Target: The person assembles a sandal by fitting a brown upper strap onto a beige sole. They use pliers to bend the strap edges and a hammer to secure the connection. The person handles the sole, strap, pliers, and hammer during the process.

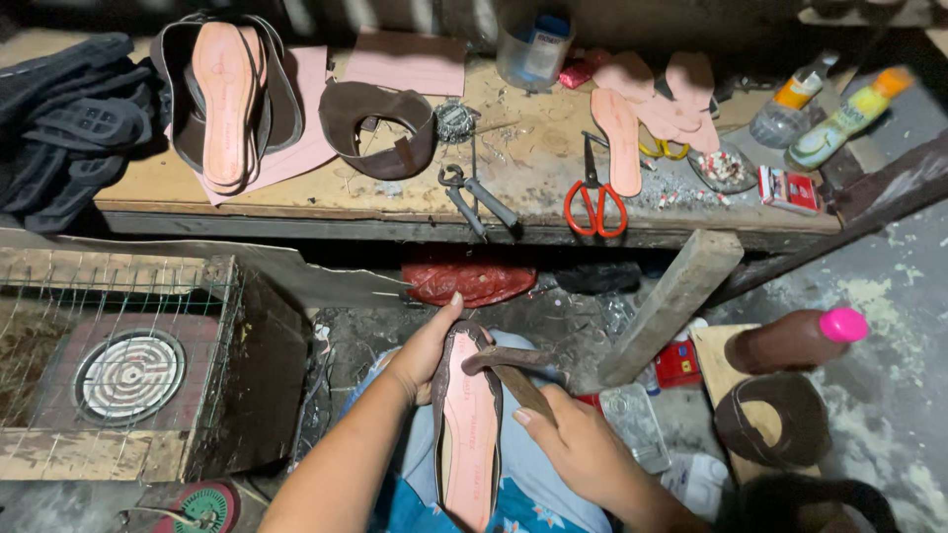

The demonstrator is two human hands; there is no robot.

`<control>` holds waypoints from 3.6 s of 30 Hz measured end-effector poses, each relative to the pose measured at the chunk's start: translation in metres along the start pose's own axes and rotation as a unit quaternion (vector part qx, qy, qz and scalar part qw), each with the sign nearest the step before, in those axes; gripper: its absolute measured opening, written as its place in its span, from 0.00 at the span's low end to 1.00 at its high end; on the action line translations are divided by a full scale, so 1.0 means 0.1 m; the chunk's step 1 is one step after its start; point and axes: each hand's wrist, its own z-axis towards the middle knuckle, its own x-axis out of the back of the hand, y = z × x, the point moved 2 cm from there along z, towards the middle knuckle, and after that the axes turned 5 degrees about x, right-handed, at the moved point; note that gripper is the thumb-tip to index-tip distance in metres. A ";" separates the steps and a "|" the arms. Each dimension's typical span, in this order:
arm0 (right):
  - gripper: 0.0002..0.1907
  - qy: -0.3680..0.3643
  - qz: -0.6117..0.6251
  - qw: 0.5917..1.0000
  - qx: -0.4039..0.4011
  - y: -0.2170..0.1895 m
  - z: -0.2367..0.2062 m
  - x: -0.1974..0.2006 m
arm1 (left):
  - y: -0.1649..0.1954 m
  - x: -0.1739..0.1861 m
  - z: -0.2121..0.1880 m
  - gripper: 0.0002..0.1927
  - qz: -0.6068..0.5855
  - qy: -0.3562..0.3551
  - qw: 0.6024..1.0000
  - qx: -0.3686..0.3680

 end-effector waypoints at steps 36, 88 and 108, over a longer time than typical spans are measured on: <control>0.15 0.095 0.186 0.973 -0.097 -0.52 0.51 0.60 | 0.05 -0.09 -0.11 0.45 -0.067 0.012 0.998 0.003; 0.17 0.213 0.103 0.970 0.050 -0.28 -0.07 0.57 | -0.08 -0.54 -0.27 0.14 0.350 0.048 0.908 -0.227; 0.11 0.204 0.297 0.929 -0.079 0.33 -0.27 0.21 | -0.22 -0.47 -0.41 0.20 0.312 0.145 0.912 -0.225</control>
